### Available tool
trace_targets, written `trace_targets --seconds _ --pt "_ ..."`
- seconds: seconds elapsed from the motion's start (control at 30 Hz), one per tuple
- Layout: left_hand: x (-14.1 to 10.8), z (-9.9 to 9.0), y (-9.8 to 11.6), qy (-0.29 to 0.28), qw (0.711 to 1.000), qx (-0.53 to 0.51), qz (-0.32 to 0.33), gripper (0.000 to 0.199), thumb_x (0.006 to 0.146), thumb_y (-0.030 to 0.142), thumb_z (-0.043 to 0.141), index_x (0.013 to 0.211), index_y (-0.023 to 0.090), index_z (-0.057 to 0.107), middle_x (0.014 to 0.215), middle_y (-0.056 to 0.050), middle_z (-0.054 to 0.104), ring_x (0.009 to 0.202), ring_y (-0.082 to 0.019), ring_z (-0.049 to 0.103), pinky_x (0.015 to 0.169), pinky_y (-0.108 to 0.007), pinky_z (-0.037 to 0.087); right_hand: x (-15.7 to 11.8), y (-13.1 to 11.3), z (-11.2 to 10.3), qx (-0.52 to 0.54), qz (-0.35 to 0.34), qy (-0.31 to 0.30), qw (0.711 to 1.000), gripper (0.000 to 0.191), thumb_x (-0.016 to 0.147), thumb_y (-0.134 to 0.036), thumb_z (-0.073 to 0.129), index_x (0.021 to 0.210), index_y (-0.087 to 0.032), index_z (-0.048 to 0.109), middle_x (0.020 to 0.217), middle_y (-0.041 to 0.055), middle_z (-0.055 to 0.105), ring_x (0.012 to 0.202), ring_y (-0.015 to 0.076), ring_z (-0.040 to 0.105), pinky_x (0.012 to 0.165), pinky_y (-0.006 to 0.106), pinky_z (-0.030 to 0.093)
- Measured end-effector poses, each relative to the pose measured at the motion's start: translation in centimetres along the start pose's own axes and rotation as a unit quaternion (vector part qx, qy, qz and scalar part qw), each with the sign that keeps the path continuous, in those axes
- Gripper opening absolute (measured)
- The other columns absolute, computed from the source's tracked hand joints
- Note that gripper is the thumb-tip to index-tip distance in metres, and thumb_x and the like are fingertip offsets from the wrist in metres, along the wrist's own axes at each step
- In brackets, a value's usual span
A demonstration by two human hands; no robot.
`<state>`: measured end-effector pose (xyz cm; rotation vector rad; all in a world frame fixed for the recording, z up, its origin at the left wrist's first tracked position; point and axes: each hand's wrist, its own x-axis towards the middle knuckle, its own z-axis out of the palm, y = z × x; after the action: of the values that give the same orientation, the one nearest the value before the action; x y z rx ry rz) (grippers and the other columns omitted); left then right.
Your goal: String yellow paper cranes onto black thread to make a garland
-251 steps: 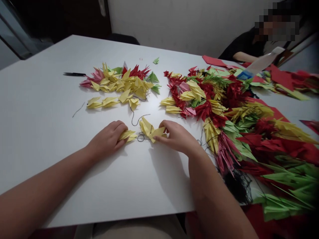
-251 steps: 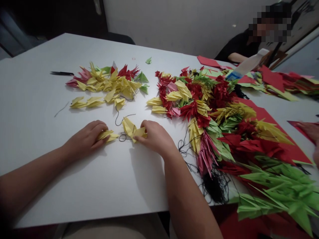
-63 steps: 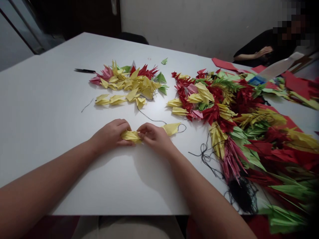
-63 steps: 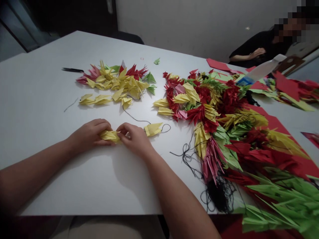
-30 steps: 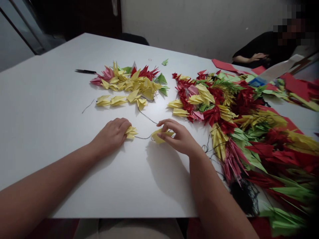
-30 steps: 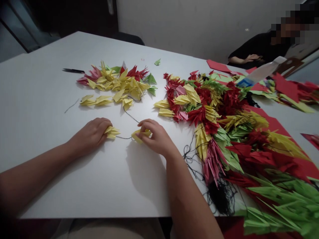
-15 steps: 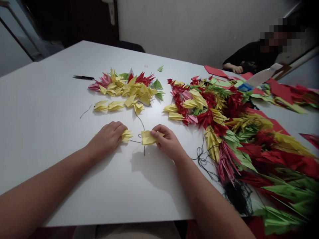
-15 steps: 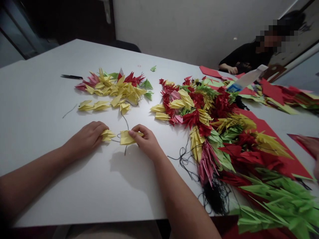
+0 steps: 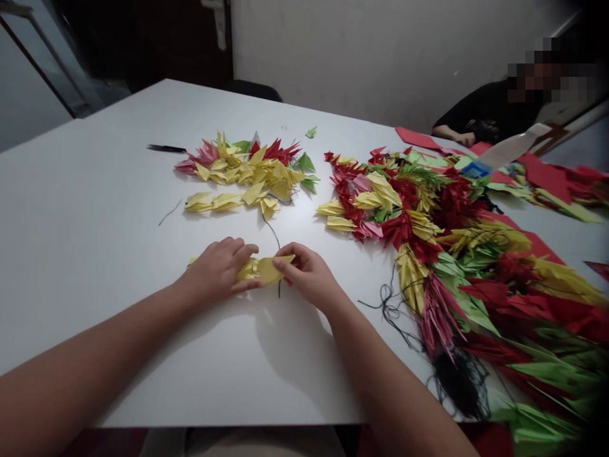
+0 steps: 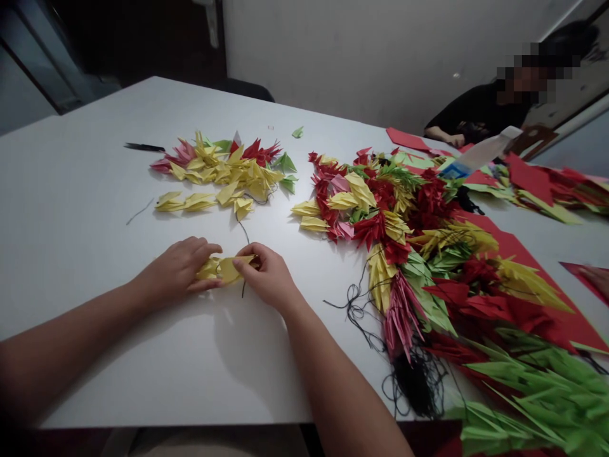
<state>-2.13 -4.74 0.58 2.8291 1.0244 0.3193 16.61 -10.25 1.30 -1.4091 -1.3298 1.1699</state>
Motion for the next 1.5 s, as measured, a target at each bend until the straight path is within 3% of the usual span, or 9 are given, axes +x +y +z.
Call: trace_targets --seconds 0.13,0.3,0.47,0.7,1.13,1.27,1.37,1.43,1.5 --pt "0.2 0.3 0.5 -0.013 0.999 0.045 0.009 0.061 0.075 0.063 0.051 0.115 0.018 0.049 0.093 -0.009 0.057 0.085 -0.025 0.051 0.074 -0.037 0.038 0.0 -0.6 0.9 0.015 -0.012 0.007 1.0 0.018 0.072 -0.034 0.059 0.075 -0.017 0.054 0.063 -0.0031 0.052 0.051 0.0071 0.047 0.049 0.022 0.04" --pt "0.2 0.4 0.5 0.001 1.0 0.013 0.025 0.051 0.081 0.06 0.043 0.113 0.02 0.051 0.087 -0.006 0.056 0.083 -0.023 0.051 0.076 -0.036 0.037 -0.1 -0.6 0.9 0.077 0.009 -0.048 0.996 0.026 0.071 -0.038 0.063 0.083 -0.018 0.052 0.07 -0.002 0.055 0.055 0.0078 0.051 0.052 0.022 0.043" --pt "0.2 0.2 0.2 0.014 0.999 -0.024 0.021 0.049 0.083 0.057 0.041 0.109 0.018 0.052 0.089 -0.007 0.056 0.082 -0.022 0.051 0.075 -0.035 0.038 -0.6 -0.4 -1.0 0.04 0.06 -0.058 0.996 0.043 0.072 -0.044 0.063 0.107 -0.025 0.048 0.103 0.0014 0.056 0.054 0.0036 0.044 0.047 0.019 0.035" --pt "0.2 0.0 0.1 -0.004 0.999 -0.031 0.012 0.051 0.083 0.058 0.041 0.11 0.017 0.052 0.09 -0.008 0.057 0.084 -0.023 0.051 0.079 -0.037 0.038 -1.0 -1.2 -2.5 -0.082 0.059 -0.138 0.985 0.032 0.075 -0.047 0.059 0.067 -0.016 0.057 0.051 -0.0066 0.033 0.048 0.0057 0.029 0.045 0.021 0.022" --pt "0.0 -0.3 0.0 -0.022 0.999 -0.039 -0.004 0.046 0.083 0.054 0.042 0.112 0.02 0.051 0.095 -0.007 0.057 0.088 -0.023 0.051 0.085 -0.038 0.037 -1.4 -1.6 -7.1 0.237 -0.031 0.073 0.968 0.035 0.066 -0.04 0.072 0.065 -0.019 0.044 0.048 -0.0107 0.021 0.038 0.0017 0.014 0.038 0.018 0.01" --pt "0.0 -0.4 0.0 -0.033 0.999 -0.031 -0.002 0.044 0.083 0.053 0.042 0.111 0.02 0.051 0.095 -0.007 0.057 0.089 -0.023 0.05 0.085 -0.037 0.037 -1.5 -0.5 -9.5 0.109 0.005 0.096 0.989 0.035 0.067 -0.043 0.069 0.061 -0.019 0.044 0.048 -0.0093 0.024 0.04 0.0035 0.021 0.039 0.019 0.017" --pt "0.0 -0.4 0.0 -0.036 0.999 -0.025 0.003 0.044 0.084 0.053 0.041 0.111 0.019 0.051 0.093 -0.007 0.057 0.087 -0.023 0.05 0.084 -0.037 0.037 -1.2 0.3 -10.6 -0.11 0.033 0.195 0.974 0.032 0.071 -0.041 0.063 0.057 -0.018 0.045 0.051 -0.0048 0.036 0.047 0.0077 0.034 0.047 0.023 0.027" --pt "0.1 -0.4 0.0 -0.039 0.999 -0.021 0.006 0.044 0.084 0.053 0.041 0.111 0.019 0.051 0.092 -0.007 0.057 0.086 -0.023 0.05 0.083 -0.037 0.036 -1.0 0.1 -9.8 -0.203 -0.009 0.262 0.943 0.028 0.072 -0.04 0.062 0.061 -0.018 0.049 0.061 -0.0004 0.048 0.058 0.0114 0.043 0.054 0.025 0.033" --pt "0.1 -0.4 0.0 -0.041 0.999 -0.016 0.01 0.044 0.084 0.054 0.042 0.111 0.02 0.051 0.091 -0.006 0.057 0.086 -0.023 0.05 0.082 -0.037 0.036 -0.7 -0.6 -7.4 -0.189 -0.078 0.228 0.952 0.025 0.075 -0.043 0.058 0.075 -0.019 0.054 0.081 0.0044 0.057 0.075 0.0154 0.05 0.063 0.027 0.038"
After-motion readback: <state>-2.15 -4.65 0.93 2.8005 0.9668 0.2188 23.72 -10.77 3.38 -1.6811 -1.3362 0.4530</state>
